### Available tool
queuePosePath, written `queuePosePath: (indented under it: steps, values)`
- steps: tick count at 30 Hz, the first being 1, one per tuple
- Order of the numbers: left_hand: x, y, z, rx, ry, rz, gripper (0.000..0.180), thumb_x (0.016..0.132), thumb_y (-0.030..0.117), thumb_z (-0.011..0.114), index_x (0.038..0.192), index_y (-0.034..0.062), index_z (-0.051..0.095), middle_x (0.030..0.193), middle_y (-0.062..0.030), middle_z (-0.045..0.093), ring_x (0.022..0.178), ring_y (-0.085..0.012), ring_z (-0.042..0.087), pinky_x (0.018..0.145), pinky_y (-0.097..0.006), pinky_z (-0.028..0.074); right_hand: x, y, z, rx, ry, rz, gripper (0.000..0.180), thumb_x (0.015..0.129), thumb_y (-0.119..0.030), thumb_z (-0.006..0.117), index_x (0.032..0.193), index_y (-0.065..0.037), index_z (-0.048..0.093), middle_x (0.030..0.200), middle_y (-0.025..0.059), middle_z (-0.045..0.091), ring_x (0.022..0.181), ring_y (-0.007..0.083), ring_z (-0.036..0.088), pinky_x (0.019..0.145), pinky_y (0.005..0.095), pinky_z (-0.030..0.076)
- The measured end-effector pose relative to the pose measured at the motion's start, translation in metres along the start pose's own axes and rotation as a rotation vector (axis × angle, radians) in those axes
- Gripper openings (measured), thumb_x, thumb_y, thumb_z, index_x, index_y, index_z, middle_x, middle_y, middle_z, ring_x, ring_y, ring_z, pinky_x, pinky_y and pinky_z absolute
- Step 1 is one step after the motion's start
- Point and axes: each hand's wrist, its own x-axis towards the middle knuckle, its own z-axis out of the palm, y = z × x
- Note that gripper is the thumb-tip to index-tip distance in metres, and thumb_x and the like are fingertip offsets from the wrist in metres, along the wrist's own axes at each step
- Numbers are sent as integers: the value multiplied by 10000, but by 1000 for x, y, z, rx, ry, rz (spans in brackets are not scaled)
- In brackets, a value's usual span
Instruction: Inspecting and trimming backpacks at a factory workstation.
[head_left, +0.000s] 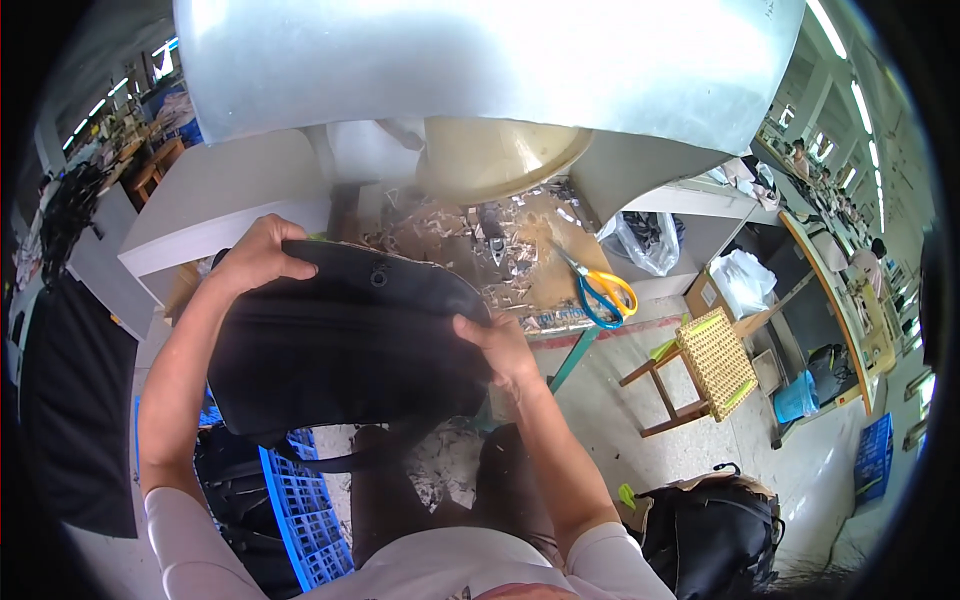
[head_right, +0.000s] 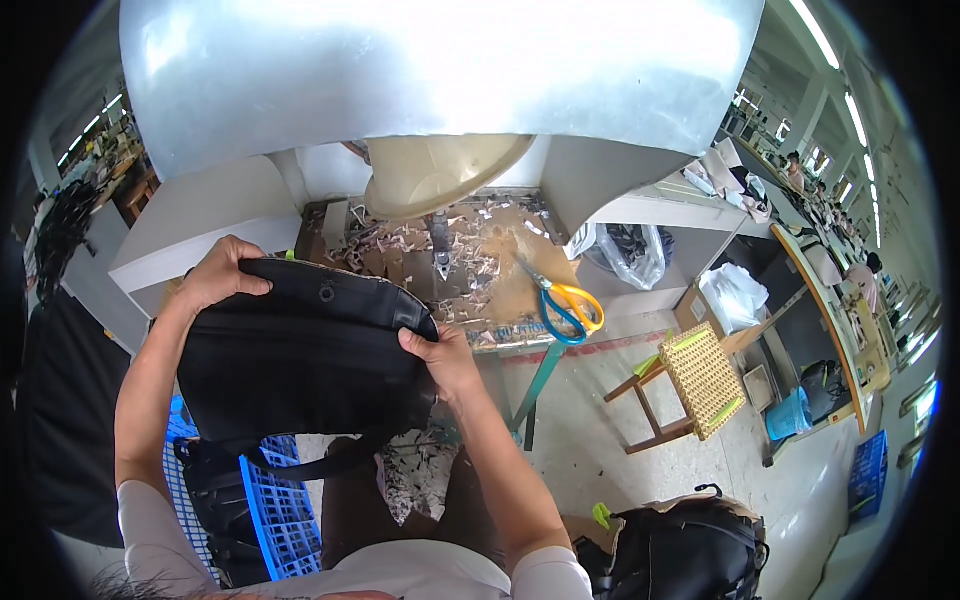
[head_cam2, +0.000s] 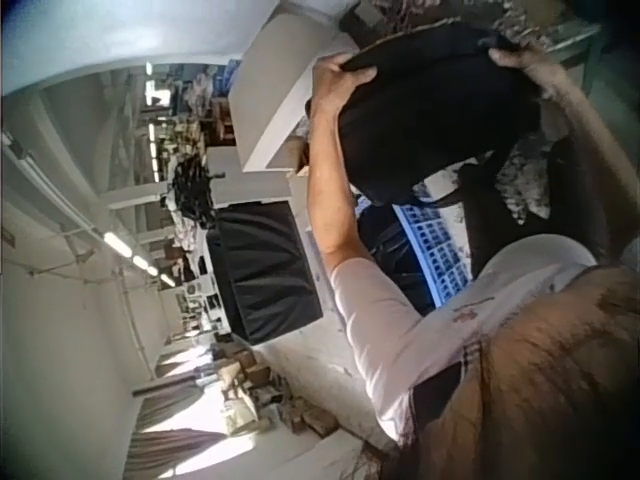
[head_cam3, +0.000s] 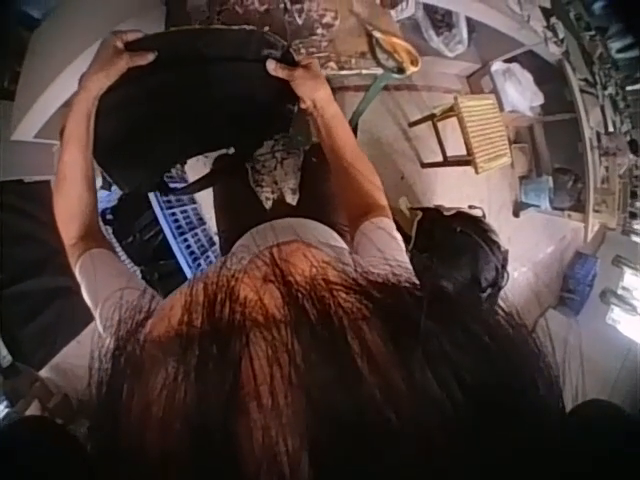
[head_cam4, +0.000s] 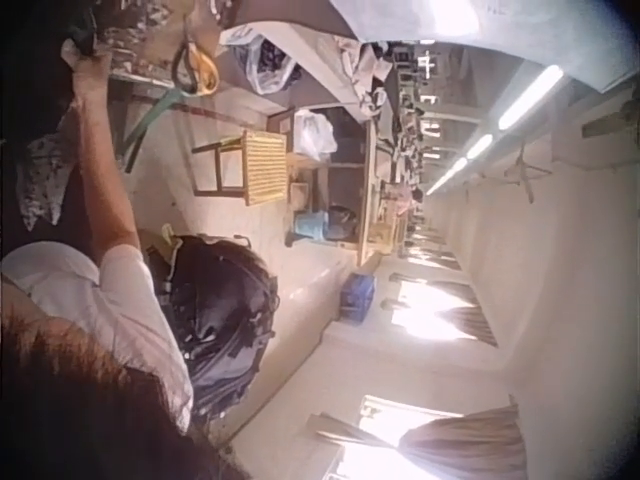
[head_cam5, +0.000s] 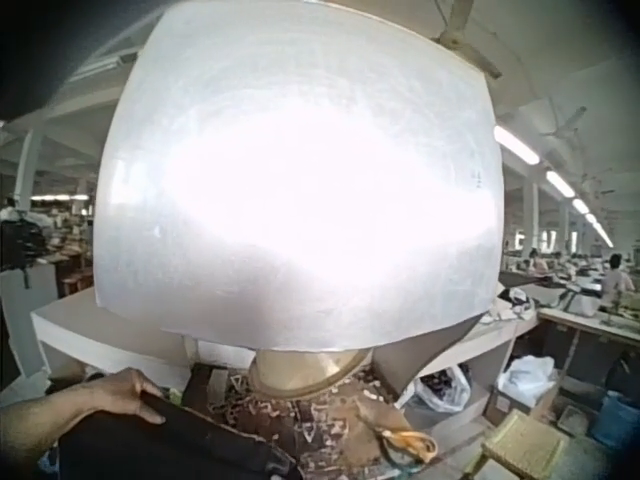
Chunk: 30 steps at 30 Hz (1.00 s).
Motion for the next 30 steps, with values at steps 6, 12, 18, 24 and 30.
queuePosePath:
  steps: [6, 12, 18, 24, 30]
  values:
    - [32, 5, -4, 21, -13, 62, 112, 618, -7, 659, 722, -30, 622, 624, -30, 592, 604, -90, 506, 612, -242, 419, 19, -22, -11, 51, 29, 80, 141, 700, -104, 694, 795, -24, 629, 760, 39, 622, 654, 116, 559, 615, 267, 460]
    - [43, 9, -3, 46, -13, 97, 152, 617, 17, 669, 755, -29, 625, 636, -48, 590, 619, -115, 519, 636, -252, 423, 23, -25, -13, 55, 72, 34, 162, 693, -105, 699, 813, -23, 628, 759, 38, 620, 669, 118, 561, 626, 267, 458]
    - [49, 17, 2, 177, -25, 125, 220, 607, 69, 686, 782, -39, 608, 694, -138, 567, 702, -194, 551, 687, -290, 417, 13, -22, -22, 63, 90, -15, 178, 705, -104, 688, 850, -21, 625, 785, 38, 621, 694, 114, 561, 652, 262, 454]
    - [15, 0, 31, 228, -229, 240, 316, 598, 123, 688, 853, -34, 588, 765, -148, 587, 712, -193, 561, 689, -286, 417, -19, -37, -30, 66, 35, 17, 306, 720, -112, 677, 984, 10, 580, 862, 50, 612, 754, 129, 564, 699, 259, 450]
    - [-136, -116, 45, -823, 221, -144, 261, 661, 125, 671, 901, 49, 604, 838, -40, 618, 779, -159, 597, 697, -269, 483, -32, -36, -26, -184, -576, -234, 976, 607, -487, 709, 1302, 2, 230, 1192, 126, 454, 1118, 213, 400, 934, 354, 306]
